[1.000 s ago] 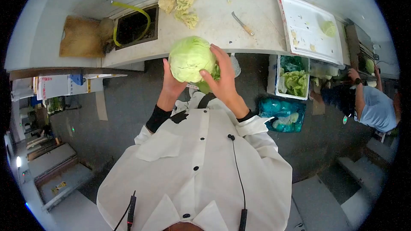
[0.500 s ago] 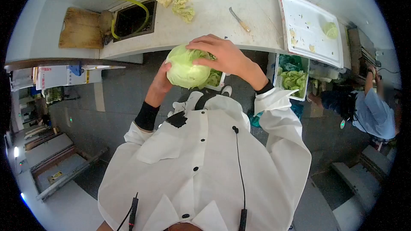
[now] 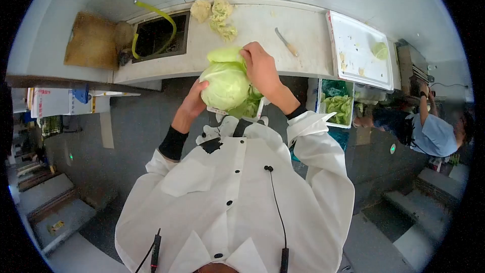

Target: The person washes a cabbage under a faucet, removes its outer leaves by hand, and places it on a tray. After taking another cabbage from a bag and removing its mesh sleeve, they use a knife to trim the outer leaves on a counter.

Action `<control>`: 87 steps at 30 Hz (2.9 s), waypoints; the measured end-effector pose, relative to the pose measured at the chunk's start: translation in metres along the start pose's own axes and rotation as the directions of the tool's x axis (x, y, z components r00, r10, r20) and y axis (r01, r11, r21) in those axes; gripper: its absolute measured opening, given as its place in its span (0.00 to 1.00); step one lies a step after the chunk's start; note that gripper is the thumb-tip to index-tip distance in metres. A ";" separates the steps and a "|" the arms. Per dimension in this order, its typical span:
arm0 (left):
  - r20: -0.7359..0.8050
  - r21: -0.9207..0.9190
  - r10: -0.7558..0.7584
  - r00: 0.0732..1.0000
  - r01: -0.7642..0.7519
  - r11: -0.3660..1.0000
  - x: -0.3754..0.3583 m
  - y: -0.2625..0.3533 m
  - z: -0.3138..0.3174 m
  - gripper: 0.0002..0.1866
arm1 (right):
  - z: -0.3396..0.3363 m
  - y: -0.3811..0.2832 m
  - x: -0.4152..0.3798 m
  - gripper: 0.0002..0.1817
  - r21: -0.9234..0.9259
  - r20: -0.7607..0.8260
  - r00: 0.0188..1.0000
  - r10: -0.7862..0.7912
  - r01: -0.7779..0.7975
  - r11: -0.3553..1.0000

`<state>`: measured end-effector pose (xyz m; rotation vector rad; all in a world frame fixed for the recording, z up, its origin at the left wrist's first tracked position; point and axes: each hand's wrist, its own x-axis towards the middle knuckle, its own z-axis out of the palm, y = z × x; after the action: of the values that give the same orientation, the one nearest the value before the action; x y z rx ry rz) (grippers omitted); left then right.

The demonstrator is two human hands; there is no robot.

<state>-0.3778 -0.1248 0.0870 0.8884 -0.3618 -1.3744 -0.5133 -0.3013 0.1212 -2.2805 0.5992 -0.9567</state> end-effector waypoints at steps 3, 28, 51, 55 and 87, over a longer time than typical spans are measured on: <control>-0.005 -0.076 -0.012 1.000 0.011 0.997 -0.003 0.008 -0.019 0.41 | 0.013 0.015 0.014 0.08 0.062 0.020 0.972 0.233 -0.234 0.970; 0.180 0.010 0.053 0.982 -0.056 0.998 0.004 0.031 -0.035 0.58 | 0.043 -0.013 0.036 0.24 -0.008 0.009 0.942 0.334 -0.334 0.942; -0.295 -0.554 0.162 0.942 -0.307 0.774 0.022 -0.033 -0.035 0.33 | 0.009 0.094 -0.077 0.10 -0.031 0.031 0.889 0.456 -0.455 0.890; -0.202 -0.568 0.217 0.955 -0.295 0.768 0.022 -0.028 -0.021 0.33 | 0.049 0.142 -0.108 0.13 -0.199 0.145 0.791 0.594 -0.565 0.801; 0.041 -0.161 0.213 0.976 -0.204 0.966 0.016 0.009 -0.026 0.47 | 0.007 -0.032 -0.026 0.19 0.177 0.403 0.890 0.215 -0.306 0.935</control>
<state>-0.3507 -0.1315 0.0728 0.6623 -0.3759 -1.2169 -0.5189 -0.2600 0.1255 -2.0274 0.5709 -0.4132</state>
